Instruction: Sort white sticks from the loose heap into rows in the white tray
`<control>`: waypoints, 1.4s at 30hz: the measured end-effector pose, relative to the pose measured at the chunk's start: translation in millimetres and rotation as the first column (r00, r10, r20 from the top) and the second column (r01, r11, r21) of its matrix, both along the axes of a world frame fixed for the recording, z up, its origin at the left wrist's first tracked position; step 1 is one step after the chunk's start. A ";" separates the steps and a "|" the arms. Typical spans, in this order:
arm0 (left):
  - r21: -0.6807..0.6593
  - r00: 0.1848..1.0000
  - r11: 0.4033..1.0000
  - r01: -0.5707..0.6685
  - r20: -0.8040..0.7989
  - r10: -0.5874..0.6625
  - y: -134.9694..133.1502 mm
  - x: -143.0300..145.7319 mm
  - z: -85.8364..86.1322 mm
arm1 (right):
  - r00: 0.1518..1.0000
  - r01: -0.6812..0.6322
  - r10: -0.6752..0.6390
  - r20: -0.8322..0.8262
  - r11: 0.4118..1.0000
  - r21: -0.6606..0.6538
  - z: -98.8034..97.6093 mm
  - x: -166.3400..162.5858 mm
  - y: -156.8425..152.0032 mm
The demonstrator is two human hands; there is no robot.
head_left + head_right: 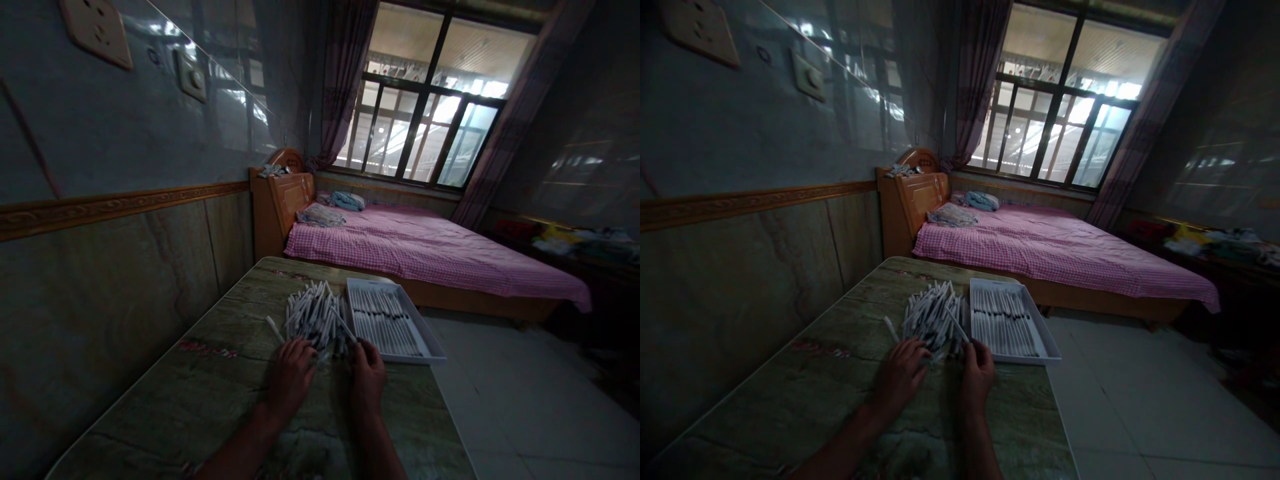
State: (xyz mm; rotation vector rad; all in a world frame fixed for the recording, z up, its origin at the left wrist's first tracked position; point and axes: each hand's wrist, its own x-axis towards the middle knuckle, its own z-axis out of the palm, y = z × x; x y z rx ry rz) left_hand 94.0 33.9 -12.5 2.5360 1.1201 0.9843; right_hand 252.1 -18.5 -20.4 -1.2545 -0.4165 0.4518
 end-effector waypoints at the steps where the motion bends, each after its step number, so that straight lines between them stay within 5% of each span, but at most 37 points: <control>1: -0.002 1.000 1.000 -0.005 0.002 0.005 0.5 0.4 0.5 | 1.000 -0.011 0.011 -0.009 1.000 0.001 -0.5 0.1 0.4; 34: 0.165 0.989 0.985 -0.059 -0.123 0.080 -4.9 21.5 0.5 | 0.998 -0.070 0.070 -0.005 0.997 -0.021 2.6 -4.8 3.2; 42: 0.051 0.996 0.998 -0.026 0.081 0.022 3.5 16.2 -0.7 | 0.997 -0.065 0.066 0.027 0.998 -0.023 2.1 -3.3 1.8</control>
